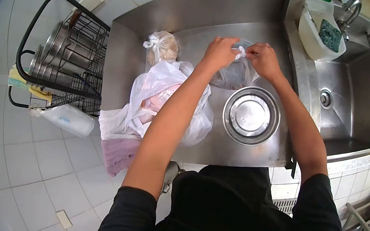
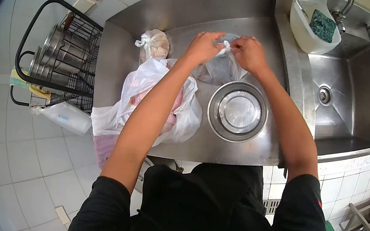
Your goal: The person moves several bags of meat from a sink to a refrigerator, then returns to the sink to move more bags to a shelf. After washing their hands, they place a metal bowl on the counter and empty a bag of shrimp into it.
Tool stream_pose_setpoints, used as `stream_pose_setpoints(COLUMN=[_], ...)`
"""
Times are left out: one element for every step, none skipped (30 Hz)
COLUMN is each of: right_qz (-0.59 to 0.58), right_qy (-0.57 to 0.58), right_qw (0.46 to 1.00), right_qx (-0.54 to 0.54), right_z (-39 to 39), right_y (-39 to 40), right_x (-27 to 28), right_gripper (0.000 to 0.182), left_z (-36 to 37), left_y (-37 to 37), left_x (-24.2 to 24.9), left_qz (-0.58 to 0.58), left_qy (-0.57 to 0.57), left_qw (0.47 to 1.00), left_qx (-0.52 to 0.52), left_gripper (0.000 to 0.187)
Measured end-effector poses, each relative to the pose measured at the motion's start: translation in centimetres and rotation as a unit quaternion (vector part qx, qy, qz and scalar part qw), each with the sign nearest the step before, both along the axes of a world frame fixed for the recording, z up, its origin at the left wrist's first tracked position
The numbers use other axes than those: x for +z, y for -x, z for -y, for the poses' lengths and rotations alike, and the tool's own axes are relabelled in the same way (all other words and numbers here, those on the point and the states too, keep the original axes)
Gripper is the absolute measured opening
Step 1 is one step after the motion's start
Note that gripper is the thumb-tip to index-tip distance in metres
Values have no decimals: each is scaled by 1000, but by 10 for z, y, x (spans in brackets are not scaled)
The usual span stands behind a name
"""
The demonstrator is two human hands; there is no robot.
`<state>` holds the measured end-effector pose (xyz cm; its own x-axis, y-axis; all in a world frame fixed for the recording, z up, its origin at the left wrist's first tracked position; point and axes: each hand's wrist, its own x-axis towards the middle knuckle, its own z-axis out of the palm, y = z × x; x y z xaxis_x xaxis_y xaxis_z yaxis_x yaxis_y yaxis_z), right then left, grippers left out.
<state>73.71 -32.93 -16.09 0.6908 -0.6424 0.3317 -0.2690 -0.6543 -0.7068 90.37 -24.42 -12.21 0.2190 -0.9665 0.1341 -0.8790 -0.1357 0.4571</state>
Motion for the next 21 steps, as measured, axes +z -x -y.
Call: stream_pose_setpoints(right_qz=[10, 20, 30, 29, 28, 29, 28, 29, 30, 43, 55, 67, 74, 82, 89, 86, 84, 81, 78, 76, 73], right_qy=[-28, -55, -81, -90, -98, -106, -84, -60, -36, -38, -42, -46, -59, -70, -83, -113, -141, -169, -187, -204, -220], right_qw=[1000, 998, 996, 995, 994, 993, 995, 997, 998, 997, 997, 996, 994, 993, 990, 989, 986, 982, 979, 976, 973], right_qx=[-1, -2, -4, -16, -27, -38, -41, -44, -46, -43, -38, -33, -46, -57, -68, -51, -35, -19, -8, 3, 15], right_z=[-2, -3, -2, -2, -1, 1, 1, 3, 5, 5, 4, 1, -3, -7, -11, -13, -12, -11, -11, -9, -9], right_y=[4, 10, 15, 19, 22, 24, 24, 23, 22, 21, 21, 19, 19, 18, 17, 14, 12, 10, 9, 8, 6], right_x=[4, 8, 11, 10, 9, 8, 4, 2, 3, 3, 3, 9, 14, 21, 27, 28, 30, 30, 27, 23, 24], right_gripper=[14, 14, 13, 13, 12, 12, 12, 12, 12, 13, 13, 14, 16, 17, 18, 19, 20, 21, 21, 21, 21], left_z=[2, 2, 2, 1, 1, 0, -2, -2, -2, -2, -2, -2, -3, -5, -8, -10, -9, -9, -10, -11, -12], left_y=[5, 7, 8, 11, 15, 18, 21, 23, 24, 24, 22, 18, 15, 13, 13, 14, 14, 15, 16, 17, 19], left_x=[2, 5, 8, 11, 14, 15, 16, 17, 15, 12, 10, 10, 9, 8, 11, 14, 14, 13, 12, 10, 11], left_qz=[2, -11, -24, -37, -30, -23, -16, -34, -52, -71, -82, -93, -103, -104, -105, -106, -96, -88, -80, -64, -49], left_qy=[-57, -62, -65, -70, -52, -33, -17, -16, -15, -16, -4, 7, 18, 19, 20, 20, 17, 14, 9, 19, 29], left_qw=[998, 998, 997, 997, 998, 998, 998, 997, 996, 993, 994, 994, 994, 994, 994, 994, 995, 996, 997, 998, 998], left_qx=[-7, 3, 13, 22, 31, 41, 51, 63, 76, 90, 72, 56, 42, 34, 25, 15, 15, 15, 14, 11, 7], left_gripper=[21, 20, 19, 19, 18, 18, 18, 18, 19, 20, 21, 21, 22, 22, 23, 23, 23, 24, 24, 24, 24])
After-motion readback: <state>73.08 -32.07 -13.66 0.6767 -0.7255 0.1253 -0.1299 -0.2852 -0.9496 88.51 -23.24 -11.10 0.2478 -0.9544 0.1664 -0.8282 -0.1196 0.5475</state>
